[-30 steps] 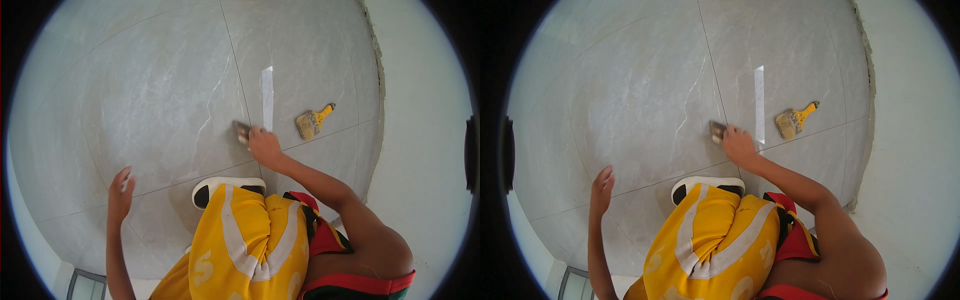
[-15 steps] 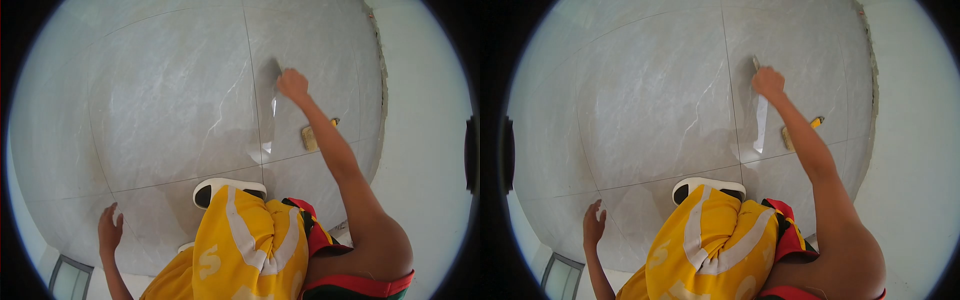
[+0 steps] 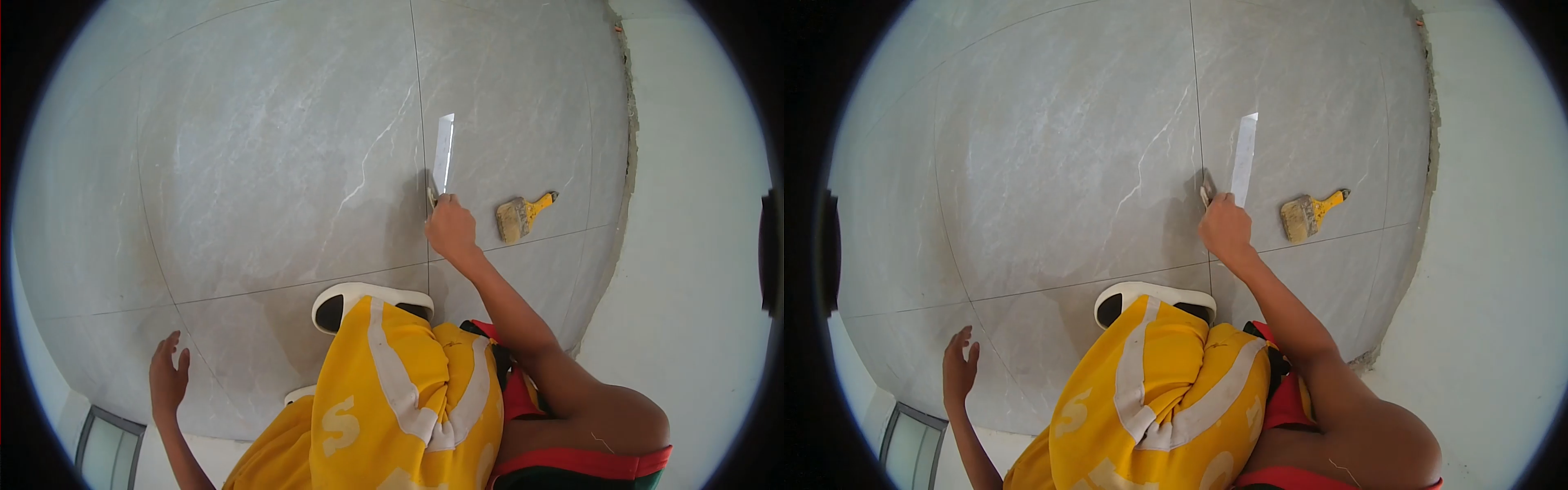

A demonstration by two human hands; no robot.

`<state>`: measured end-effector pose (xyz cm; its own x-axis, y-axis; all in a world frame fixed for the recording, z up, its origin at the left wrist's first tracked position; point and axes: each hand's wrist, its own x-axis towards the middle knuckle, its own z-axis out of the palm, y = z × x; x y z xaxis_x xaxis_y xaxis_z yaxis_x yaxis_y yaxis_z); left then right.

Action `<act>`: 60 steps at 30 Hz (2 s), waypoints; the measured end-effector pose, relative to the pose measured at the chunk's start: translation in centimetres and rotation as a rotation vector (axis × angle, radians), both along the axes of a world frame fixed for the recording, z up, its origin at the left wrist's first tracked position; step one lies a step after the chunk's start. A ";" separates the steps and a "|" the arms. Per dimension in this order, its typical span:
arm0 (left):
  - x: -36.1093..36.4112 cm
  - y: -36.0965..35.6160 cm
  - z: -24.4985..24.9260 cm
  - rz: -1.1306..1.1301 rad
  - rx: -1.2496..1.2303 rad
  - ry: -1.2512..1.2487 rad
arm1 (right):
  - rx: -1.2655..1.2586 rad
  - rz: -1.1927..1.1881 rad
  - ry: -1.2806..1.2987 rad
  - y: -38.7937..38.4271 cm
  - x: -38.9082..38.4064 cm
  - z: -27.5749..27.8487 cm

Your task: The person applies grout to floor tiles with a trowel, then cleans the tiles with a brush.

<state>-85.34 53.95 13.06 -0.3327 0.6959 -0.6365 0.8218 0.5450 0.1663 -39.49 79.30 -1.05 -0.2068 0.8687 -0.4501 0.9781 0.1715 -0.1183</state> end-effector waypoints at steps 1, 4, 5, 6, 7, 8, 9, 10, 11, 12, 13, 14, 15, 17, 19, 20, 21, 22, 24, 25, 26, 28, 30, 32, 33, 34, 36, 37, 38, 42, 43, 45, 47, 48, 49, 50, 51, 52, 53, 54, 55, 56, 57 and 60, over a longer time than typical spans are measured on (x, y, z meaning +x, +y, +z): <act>0.1 0.2 -0.1 0.004 0.003 -0.011 | 0.059 -0.025 0.009 0.3 0.3 -0.3; -0.1 1.1 -0.4 -0.010 0.008 -0.028 | 0.026 0.008 -0.030 -0.6 0.1 -0.3; -0.3 1.2 -0.4 -0.017 0.008 -0.026 | 0.036 0.013 -0.018 -0.6 0.1 0.0; -0.3 1.3 -0.5 -0.019 0.019 -0.018 | 0.058 0.024 -0.001 0.2 -0.1 0.5; -0.5 1.7 -0.6 -0.018 0.022 -0.016 | 0.085 0.027 0.018 1.0 -0.3 0.7; -0.5 1.9 -0.5 -0.013 0.024 -0.013 | 0.090 0.038 0.046 1.0 0.2 0.8; -0.5 1.7 -0.3 -0.001 0.020 -0.011 | 0.089 0.056 0.074 0.2 1.2 1.0; -0.6 1.4 -0.3 0.005 0.028 -0.001 | 0.089 0.080 0.103 -0.3 1.8 1.0; -0.9 1.1 -0.3 0.014 0.036 0.009 | 0.147 0.146 0.103 -0.3 2.0 0.5; -1.2 0.9 -0.3 0.017 0.044 0.016 | 0.206 0.207 0.100 -0.4 2.3 0.1; -1.3 0.7 -0.3 0.021 0.049 0.016 | 0.265 0.262 0.092 -0.2 2.7 -0.4; -1.4 0.3 -0.4 0.022 0.052 0.014 | 0.328 0.359 0.084 0.8 3.2 -1.2; -1.5 0.1 -0.3 0.020 0.052 0.010 | 0.386 0.452 0.074 2.7 3.4 -2.0; -1.8 -0.5 -0.1 0.047 0.038 0.011 | 0.484 0.576 -0.015 8.9 3.6 -3.4; -1.7 -0.7 0.3 0.064 0.029 0.028 | 0.518 0.490 -0.089 18.8 4.3 -5.2; -1.7 -0.8 0.6 0.067 0.028 0.042 | 0.465 0.327 -0.190 23.9 4.0 -4.8; -1.7 -1.0 0.9 0.069 0.026 0.056 | 0.557 0.369 -0.223 29.6 5.8 -5.6; -1.8 -1.4 1.2 0.088 0.039 0.045 | 0.456 0.255 -0.295 33.9 5.9 -3.6; -2.3 -3.1 1.7 0.144 0.077 0.030 | 0.372 0.158 -0.308 37.6 6.3 -0.6; -2.7 -4.6 2.1 0.186 0.113 0.029 | 0.379 0.180 -0.266 36.9 5.6 -0.9; -3.1 -6.3 2.4 0.235 0.152 0.025 | 0.388 0.207 -0.227 35.3 5.3 -1.3; -3.3 -8.9 2.9 0.367 0.136 0.029 | 0.444 0.344 -0.116 27.9 4.3 -2.5; -3.4 -12.7 3.3 0.317 0.053 0.090 | 0.374 0.483 -0.003 20.9 2.8 -2.2; -3.0 -15.5 3.8 0.385 -0.067 0.076 | 0.414 0.429 -0.052 25.0 3.9 -3.4; -3.0 -16.2 4.1 0.411 -0.122 0.072 | 0.439 0.393 -0.077 27.2 4.5 -4.0; -3.2 -16.5 4.3 0.456 -0.127 0.057 | 0.359 0.319 -0.099 29.0 3.1 -1.6; -3.4 -16.9 4.4 0.564 -0.117 0.031 | 0.315 0.385 -0.144 29.2 3.5 -2.8; -3.1 -16.7 4.7 0.578 -0.085 0.051 | 0.318 0.490 -0.090 27.5 3.1 -2.5; -2.7 -16.1 5.4 0.590 -0.059 0.069 | 0.313 0.596 -0.039 25.6 2.9 -2.4; -3.4 -18.2 5.4 0.626 0.038 0.054 | 0.367 0.260 -0.200 32.8 2.7 -1.6; -4.3 -19.9 5.0 0.594 0.073 0.036 | 0.379 0.289 -0.229 32.4 2.4 -2.4; -5.4 -23.8 4.6 0.541 0.137 0.002 | 0.235 0.309 -0.176 26.0 1.8 -2.6; -3.3 -21.4 6.9 0.920 -0.011 0.025 | 0.276 0.277 -0.150 15.7 2.4 -3.0; -4.4 -23.1 7.6 0.847 -0.167 0.022 | 0.282 0.452 -0.002 12.4 4.2 -2.3; -4.9 -25.2 8.3 0.775 -0.328 0.022 | 0.237 0.350 0.013 12.0 5.5 -1.8; -4.5 -25.6 8.8 0.718 -0.441 0.072 | 0.278 0.286 -0.091 13.9 8.0 -2.5; -4.5 -25.7 9.6 0.647 -0.553 0.126 | 0.316 0.212 -0.193 16.6 11.4 -3.6; -4.4 -25.8 10.0 0.579 -0.650 0.182 | 0.277 0.058 -0.212 20.6 13.9 -3.5; -5.4 -27.5 9.4 0.506 -0.485 0.249 | 0.354 0.066 -0.267 24.9 16.8 -3.5; -7.7 -31.4 7.8 0.434 -0.319 0.312 | 0.344 0.046 -0.380 28.7 18.6 -2.4; -9.2 -35.2 6.1 0.374 -0.151 0.382 | 0.329 0.112 -0.409 31.3 19.8 -1.4; -8.5 -38.4 6.1 0.324 0.001 0.468 | 0.335 0.147 -0.407 32.8 19.3 -0.7; -6.1 -37.0 7.3 0.296 0.034 0.587 | 0.324 0.195 -0.390 32.2 16.2 -0.2; -3.7 -31.1 10.7 0.634 -0.278 0.521 | 0.378 0.455 -0.108 21.4 2.2 0.3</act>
<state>-89.05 22.88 23.81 -0.9018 0.1221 -0.4146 0.2837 0.8909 -0.3547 -37.27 100.68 -0.80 -0.5662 0.8073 -0.1661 0.7993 0.5870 0.1284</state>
